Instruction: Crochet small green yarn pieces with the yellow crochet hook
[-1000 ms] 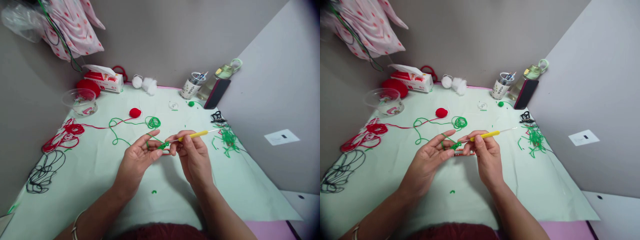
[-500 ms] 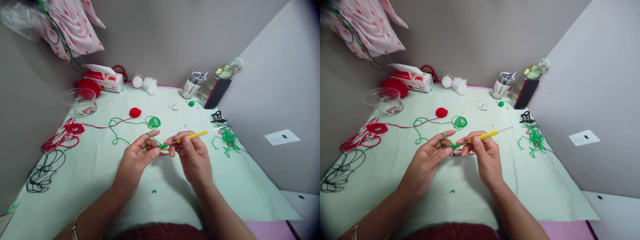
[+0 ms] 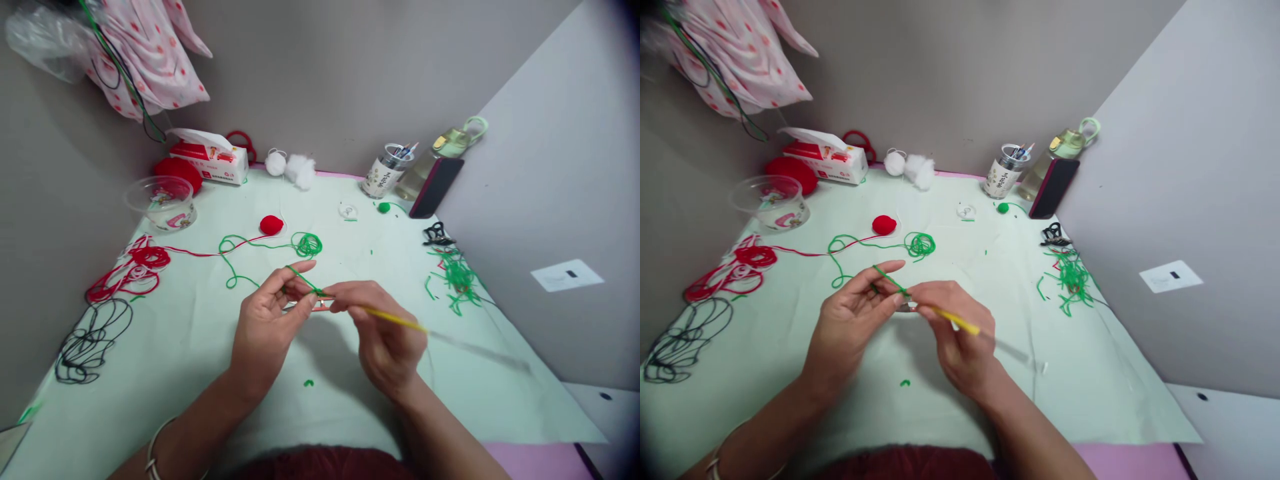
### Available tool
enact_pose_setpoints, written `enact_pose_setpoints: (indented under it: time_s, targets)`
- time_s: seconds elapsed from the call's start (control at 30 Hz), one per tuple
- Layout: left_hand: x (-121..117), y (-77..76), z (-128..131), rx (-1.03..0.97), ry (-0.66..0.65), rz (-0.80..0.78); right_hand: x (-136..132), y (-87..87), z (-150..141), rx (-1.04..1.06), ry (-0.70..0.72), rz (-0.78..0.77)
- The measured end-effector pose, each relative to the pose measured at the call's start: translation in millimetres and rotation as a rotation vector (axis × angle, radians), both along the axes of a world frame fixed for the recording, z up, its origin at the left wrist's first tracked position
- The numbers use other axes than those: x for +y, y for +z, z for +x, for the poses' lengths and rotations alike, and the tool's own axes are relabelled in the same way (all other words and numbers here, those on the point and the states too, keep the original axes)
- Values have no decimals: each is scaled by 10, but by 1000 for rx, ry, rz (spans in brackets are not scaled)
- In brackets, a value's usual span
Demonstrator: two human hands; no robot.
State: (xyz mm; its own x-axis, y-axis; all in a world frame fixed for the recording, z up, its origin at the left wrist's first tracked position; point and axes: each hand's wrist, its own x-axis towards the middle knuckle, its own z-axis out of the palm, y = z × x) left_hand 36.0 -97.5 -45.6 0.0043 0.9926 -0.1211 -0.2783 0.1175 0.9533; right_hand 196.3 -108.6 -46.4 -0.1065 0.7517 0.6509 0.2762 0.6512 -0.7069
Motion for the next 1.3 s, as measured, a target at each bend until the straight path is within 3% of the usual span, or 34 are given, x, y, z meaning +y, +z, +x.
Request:
enact_pose_setpoints:
  time_s: [0.07,0.17,0.33,0.4,0.47,0.6,0.73,0.97,1.07,1.17,1.23,1.3]
  targets:
    - [-5,16,-3,19,23,6,-11,-39,9,-152,-22,145]
    - [-16,35,-9,-25,-4,-11,-15,-98,31,-335,-103,246]
    - [8,16,-27,-326,-239,-186,-6,-82,49,-462,-230,321]
    - [34,11,-45,-431,-322,-277,7,-33,49,-333,-202,229]
    - [52,17,-62,-466,-319,-304,27,13,46,-81,-131,77]
    - [37,33,-65,-392,-262,-209,66,38,17,306,52,-208]
    - [-4,8,-37,-332,-292,-155,68,6,-12,328,49,-318]
    - [6,-10,-30,-305,-259,-132,76,22,5,333,23,-377]
    - [8,-14,-15,-312,-222,-130,60,26,-19,296,37,-349]
    - [-2,-35,5,-342,-181,-160,7,-9,-47,86,-43,-182]
    - [-4,-49,9,-389,-213,-204,-27,-39,-47,-92,-128,-37]
    - [8,-50,0,-452,-269,-261,-31,-46,-24,-138,-150,28]
